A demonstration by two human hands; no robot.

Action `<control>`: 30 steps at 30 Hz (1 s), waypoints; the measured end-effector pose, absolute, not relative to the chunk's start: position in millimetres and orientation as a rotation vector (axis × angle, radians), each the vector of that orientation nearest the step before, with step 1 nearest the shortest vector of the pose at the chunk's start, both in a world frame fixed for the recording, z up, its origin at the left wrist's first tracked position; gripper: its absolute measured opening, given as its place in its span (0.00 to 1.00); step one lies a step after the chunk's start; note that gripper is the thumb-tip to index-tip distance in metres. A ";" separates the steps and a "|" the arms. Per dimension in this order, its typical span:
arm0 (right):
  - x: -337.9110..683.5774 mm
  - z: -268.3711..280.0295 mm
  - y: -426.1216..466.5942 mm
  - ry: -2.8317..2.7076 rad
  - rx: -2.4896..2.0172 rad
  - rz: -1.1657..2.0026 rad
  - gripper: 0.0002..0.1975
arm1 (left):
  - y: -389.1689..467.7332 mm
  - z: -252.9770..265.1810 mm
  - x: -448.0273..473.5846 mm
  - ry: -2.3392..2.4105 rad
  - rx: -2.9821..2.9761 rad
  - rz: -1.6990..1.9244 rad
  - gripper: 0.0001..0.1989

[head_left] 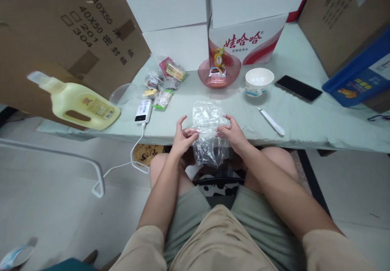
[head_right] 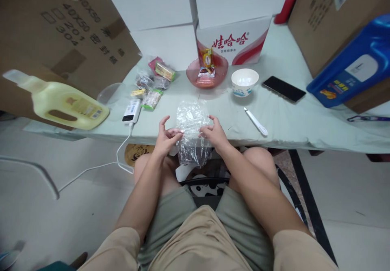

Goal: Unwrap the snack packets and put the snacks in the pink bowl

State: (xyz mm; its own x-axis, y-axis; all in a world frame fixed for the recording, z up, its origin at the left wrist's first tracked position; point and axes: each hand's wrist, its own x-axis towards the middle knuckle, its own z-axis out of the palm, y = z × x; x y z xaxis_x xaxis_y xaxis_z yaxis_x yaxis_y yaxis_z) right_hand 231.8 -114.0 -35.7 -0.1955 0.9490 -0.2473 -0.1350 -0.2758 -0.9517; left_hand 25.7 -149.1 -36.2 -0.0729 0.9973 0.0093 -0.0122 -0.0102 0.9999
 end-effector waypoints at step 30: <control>235.0 -26.9 -119.4 -1.157 -1.107 1.708 0.40 | -142.8 -30.0 41.3 1.109 0.713 1.262 0.24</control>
State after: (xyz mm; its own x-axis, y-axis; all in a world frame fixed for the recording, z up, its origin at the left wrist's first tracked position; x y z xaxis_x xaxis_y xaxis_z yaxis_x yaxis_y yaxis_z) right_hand 235.0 -119.4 -26.9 -0.3173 0.9199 -0.2304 -0.1274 -0.2821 -0.9509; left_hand 41.3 -142.8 -30.0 -0.0605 0.9663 -0.2500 -0.3720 0.2106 0.9040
